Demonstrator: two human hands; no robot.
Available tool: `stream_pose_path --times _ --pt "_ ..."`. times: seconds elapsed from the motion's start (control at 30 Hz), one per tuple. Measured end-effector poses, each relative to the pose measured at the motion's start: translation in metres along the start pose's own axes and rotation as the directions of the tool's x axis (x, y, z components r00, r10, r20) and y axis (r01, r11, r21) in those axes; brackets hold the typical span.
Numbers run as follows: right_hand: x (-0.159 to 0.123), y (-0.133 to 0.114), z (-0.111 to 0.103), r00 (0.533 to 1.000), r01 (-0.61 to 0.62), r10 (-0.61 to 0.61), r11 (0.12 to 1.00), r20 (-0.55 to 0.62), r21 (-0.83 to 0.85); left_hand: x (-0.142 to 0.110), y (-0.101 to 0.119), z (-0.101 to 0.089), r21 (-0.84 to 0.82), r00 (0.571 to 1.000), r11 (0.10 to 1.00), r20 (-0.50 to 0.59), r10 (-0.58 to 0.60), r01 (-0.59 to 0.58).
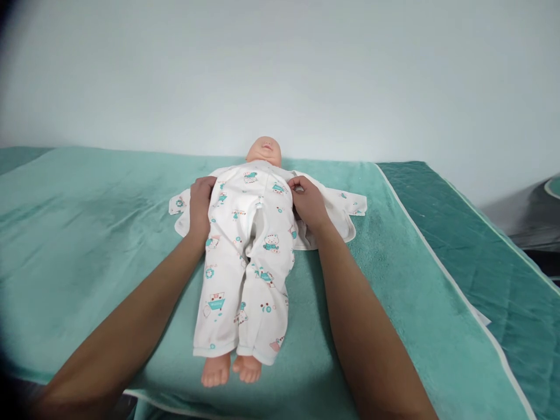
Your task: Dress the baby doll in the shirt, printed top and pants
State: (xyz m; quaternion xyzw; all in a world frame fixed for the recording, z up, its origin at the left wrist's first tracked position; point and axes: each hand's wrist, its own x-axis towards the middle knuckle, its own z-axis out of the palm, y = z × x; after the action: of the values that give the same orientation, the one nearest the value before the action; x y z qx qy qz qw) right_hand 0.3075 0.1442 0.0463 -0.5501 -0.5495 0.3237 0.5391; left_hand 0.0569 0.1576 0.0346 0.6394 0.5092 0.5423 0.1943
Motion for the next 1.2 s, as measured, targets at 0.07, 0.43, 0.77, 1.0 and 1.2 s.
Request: stream_pose_path --times 0.07,0.43,0.77,1.0,1.2 --pt "0.002 0.003 0.0 1.0 0.028 -0.028 0.999 0.012 0.016 0.005 -0.003 0.0 0.033 0.998 0.997 0.019 0.068 -0.068" --pt "0.005 0.007 -0.001 0.889 0.435 -0.457 0.81 0.043 -0.393 0.035 -0.008 -0.002 -0.143 0.961 0.99 0.273 0.041 -0.002" --pt "0.029 0.001 -0.006 0.929 0.311 -0.251 0.927 0.272 -0.208 0.047 -0.003 -0.014 -0.2 0.873 0.966 0.485 -0.047 0.163" --pt "0.038 0.0 -0.009 0.944 0.284 -0.233 0.935 0.234 -0.213 0.049 -0.013 0.003 -0.222 0.95 0.973 0.312 0.005 0.068" --pt "0.048 0.005 0.007 0.98 0.141 -0.194 0.833 -0.044 -0.534 0.055 -0.016 0.014 0.008 0.99 0.999 0.138 -0.041 0.04"
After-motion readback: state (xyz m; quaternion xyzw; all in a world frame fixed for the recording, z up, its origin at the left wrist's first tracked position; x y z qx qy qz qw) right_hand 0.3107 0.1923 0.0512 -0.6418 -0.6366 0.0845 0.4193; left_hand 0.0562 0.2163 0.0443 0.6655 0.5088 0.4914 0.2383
